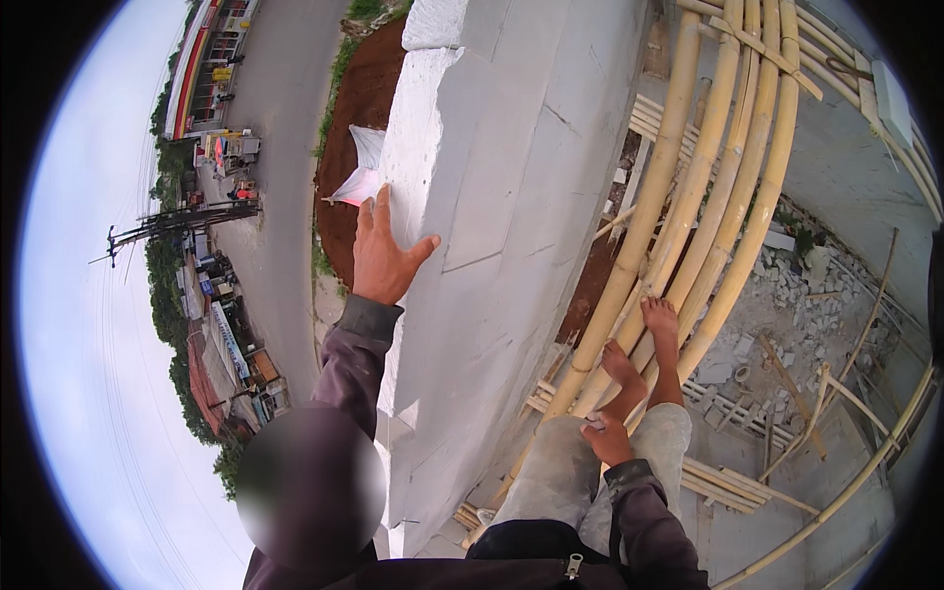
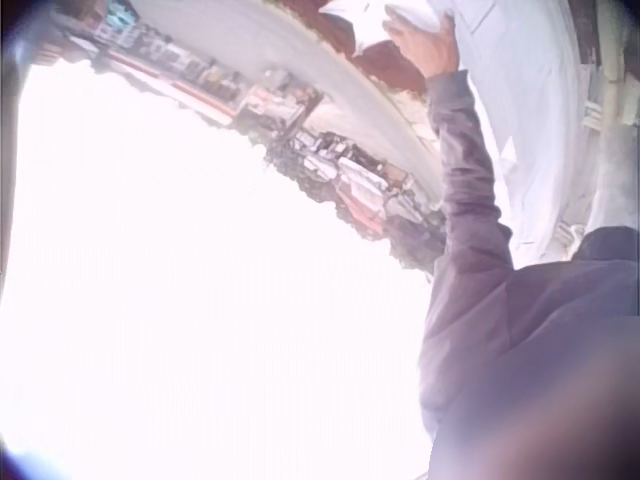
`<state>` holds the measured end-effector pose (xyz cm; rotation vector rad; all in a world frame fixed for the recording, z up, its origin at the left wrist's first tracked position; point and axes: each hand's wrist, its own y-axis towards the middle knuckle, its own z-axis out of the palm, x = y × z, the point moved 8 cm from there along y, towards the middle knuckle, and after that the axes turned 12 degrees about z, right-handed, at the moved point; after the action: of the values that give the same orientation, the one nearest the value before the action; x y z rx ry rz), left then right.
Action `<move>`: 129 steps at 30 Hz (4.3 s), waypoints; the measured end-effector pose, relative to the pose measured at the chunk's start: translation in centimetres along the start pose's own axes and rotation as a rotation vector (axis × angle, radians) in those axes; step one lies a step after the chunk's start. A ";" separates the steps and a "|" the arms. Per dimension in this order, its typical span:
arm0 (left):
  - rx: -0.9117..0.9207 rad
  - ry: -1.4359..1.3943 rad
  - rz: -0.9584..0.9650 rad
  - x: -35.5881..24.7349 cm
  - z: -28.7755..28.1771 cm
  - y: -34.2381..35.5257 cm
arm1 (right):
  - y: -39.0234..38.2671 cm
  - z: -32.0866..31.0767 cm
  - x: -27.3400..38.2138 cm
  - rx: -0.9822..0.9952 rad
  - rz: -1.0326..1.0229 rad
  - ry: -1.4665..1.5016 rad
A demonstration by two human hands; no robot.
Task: The person lifts white blocks from a bamboo scaffold, positions them on a partially built wall, and uses a trowel to apply mortar between the blocks. The person repeatedly adjusts the blocks to align them with the existing wall structure.
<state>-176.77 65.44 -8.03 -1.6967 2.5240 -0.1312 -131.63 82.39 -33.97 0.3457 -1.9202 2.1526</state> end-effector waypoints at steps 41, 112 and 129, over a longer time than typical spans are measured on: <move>0.225 -0.692 -0.324 12.6 3.1 -18.6 | 1.5 0.4 -1.9 -0.081 0.101 -0.123; -0.360 -0.557 -0.456 -2.6 5.6 -24.6 | -7.0 19.1 50.0 -0.093 -1.469 -2.125; -0.731 -1.523 -0.627 8.3 3.0 -27.4 | -28.7 24.9 51.6 0.131 -2.100 -1.408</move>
<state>-154.40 47.35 -7.84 -1.5640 0.8738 1.5055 -170.48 61.75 12.67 2.5712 -0.3508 0.2628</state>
